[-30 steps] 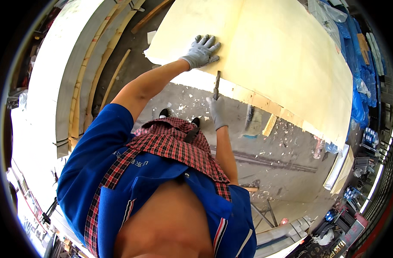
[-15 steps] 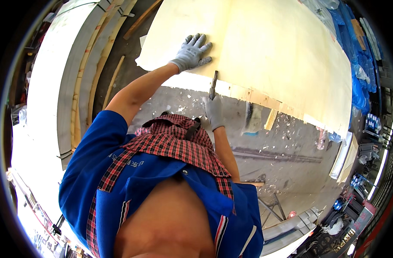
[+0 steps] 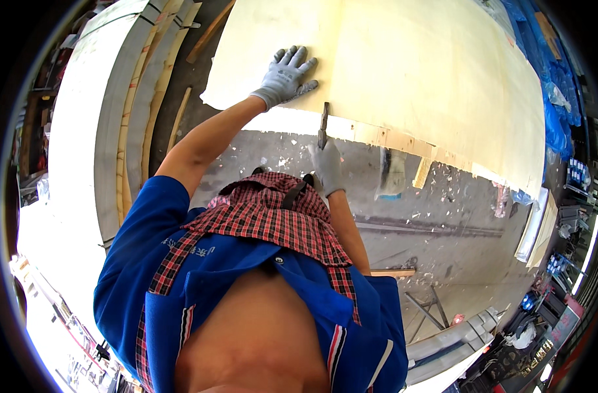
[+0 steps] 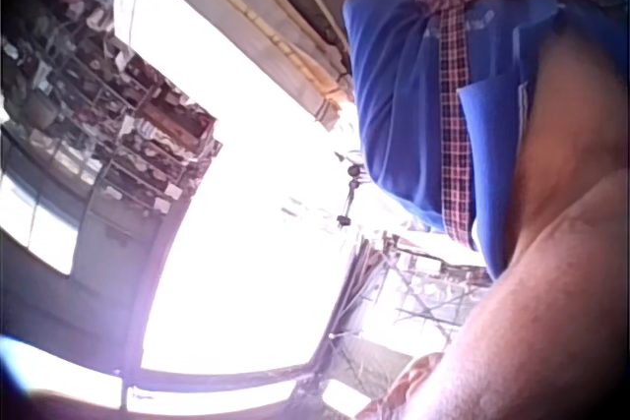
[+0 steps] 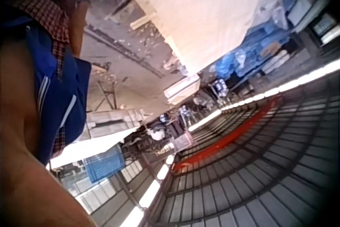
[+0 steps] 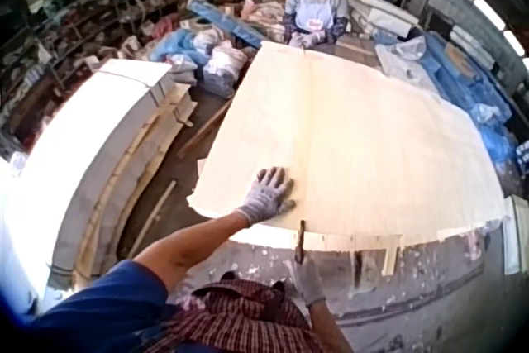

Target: The person trims the edge of a large, curved, light-colored wooden board using a chisel. They repeatedly chip away at the edge to remove excess material and shape the board.

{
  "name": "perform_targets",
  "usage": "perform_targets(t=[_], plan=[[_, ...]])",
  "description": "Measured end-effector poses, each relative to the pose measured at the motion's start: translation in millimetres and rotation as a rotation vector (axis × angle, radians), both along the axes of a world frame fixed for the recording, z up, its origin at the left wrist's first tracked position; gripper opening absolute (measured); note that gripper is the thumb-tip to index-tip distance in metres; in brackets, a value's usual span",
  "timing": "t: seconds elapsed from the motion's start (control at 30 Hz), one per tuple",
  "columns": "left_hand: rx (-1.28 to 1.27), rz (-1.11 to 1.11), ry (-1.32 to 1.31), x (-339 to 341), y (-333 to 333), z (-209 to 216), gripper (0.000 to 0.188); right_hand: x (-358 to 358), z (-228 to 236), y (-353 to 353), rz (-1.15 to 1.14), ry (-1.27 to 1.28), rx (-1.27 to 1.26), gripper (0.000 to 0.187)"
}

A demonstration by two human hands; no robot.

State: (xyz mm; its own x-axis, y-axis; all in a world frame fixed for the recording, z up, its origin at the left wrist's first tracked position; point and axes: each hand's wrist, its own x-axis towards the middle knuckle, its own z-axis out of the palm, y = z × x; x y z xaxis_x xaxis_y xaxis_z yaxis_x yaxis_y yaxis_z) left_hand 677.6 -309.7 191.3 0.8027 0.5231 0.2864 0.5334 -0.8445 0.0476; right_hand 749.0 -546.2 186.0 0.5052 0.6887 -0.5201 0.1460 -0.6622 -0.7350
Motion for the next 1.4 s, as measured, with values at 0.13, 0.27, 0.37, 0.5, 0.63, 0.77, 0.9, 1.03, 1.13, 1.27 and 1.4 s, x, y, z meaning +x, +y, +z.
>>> perform_targets(t=[0.13, 0.27, 0.37, 0.5, 0.63, 0.77, 0.9, 1.03, 1.13, 1.27, 1.4], plan=[[0.001, -0.001, 0.03, 6.1, 0.1, 4.5, 0.066, -9.3, -37.8, 0.9, -0.177, -0.048, 0.158, 0.024], [-0.001, -0.004, 0.035, 3.4, -3.8, 7.1, 0.067, -11.6, -45.6, 1.5, -0.122, -0.219, 0.142, 0.019], [0.0, -0.006, 0.029, 2.7, 0.2, 8.6, 0.067, -9.0, -59.2, 6.5, -0.103, -0.292, 0.224, 0.015], [-0.014, -0.009, 0.034, 2.1, -3.5, 9.5, 0.067, -7.3, -91.2, 6.0, -0.128, -0.359, 0.379, 0.01], [0.0, 0.0, 0.07, 3.3, -5.7, 4.4, 0.067, -3.4, -105.9, 9.1, -0.113, -0.285, 0.452, 0.018], [0.022, 0.007, 0.075, 4.7, -4.2, 5.8, 0.066, -9.2, -48.4, -3.4, -0.113, -0.065, 0.304, 0.013], [0.0, -0.006, 0.084, 4.5, -15.0, 9.1, 0.065, -3.5, -26.7, -22.3, -0.159, 0.183, 0.184, 0.012], [-0.041, -0.047, 0.128, 14.4, 1.6, 10.9, 0.067, 2.9, -23.8, -18.7, -0.056, -0.061, 0.214, 0.01], [0.005, -0.049, 0.061, 14.6, 1.6, -0.7, 0.07, 1.7, -59.5, -23.8, -0.033, -0.177, 0.334, 0.01], [0.0, -0.06, 0.063, 13.1, 1.3, -1.2, 0.073, 11.1, -112.9, -10.9, -0.079, -0.213, 0.513, 0.012], [-0.02, -0.094, 0.097, 19.8, 0.5, 11.2, 0.073, 48.6, -182.9, 10.7, 0.102, -0.433, 0.647, 0.014]])
